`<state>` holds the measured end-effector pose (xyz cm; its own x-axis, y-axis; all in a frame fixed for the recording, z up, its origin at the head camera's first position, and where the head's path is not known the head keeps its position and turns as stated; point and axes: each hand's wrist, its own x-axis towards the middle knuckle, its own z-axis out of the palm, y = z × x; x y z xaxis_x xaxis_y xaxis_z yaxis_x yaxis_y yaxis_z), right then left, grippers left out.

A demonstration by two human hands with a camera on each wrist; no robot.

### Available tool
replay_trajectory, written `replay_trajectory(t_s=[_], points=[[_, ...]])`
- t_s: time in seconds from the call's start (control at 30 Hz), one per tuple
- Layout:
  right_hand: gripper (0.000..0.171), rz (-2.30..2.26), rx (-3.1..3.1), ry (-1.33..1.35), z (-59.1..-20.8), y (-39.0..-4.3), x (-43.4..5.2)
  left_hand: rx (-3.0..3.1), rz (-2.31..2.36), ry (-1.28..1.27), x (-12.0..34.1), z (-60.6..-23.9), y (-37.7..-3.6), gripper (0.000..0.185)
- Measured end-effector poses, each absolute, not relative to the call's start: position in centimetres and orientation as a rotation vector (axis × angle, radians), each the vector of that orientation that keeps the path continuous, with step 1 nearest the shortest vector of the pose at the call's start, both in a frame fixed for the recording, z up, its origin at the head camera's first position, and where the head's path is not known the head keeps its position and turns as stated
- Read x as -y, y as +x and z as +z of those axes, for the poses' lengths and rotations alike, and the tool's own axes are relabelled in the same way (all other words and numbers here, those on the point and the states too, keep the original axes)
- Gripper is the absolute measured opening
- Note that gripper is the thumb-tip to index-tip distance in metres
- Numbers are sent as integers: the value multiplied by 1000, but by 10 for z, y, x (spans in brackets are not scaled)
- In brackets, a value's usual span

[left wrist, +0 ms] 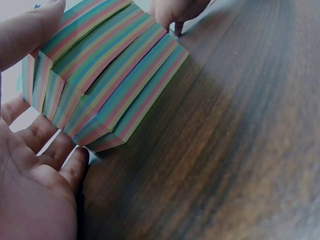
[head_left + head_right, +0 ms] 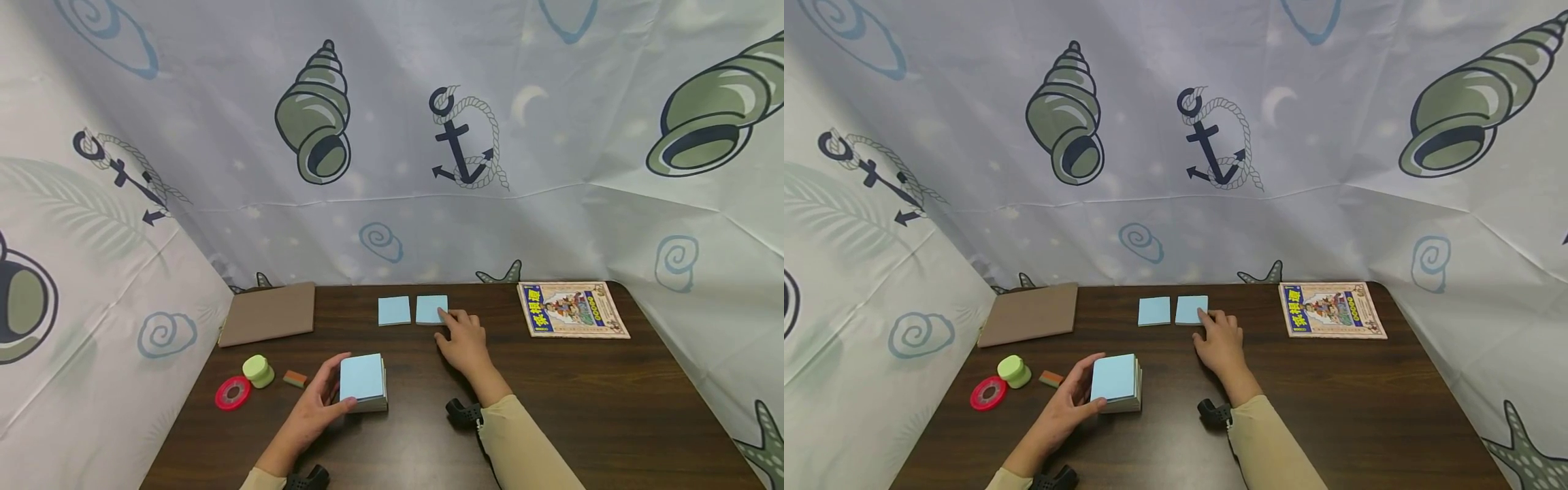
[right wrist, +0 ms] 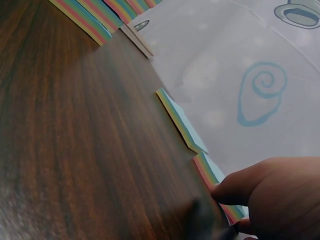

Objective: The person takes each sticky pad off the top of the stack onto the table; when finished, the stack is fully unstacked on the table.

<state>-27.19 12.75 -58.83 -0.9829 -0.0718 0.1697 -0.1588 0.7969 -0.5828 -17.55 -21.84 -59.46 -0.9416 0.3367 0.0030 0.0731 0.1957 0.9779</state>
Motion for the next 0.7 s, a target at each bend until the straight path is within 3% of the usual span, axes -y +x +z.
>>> replay_trajectory(t_s=[0.7], points=[[58, 1179, 2790, 124, -584, -273, -129, -2259, 1827, 414, 219, -595, -174, 84]])
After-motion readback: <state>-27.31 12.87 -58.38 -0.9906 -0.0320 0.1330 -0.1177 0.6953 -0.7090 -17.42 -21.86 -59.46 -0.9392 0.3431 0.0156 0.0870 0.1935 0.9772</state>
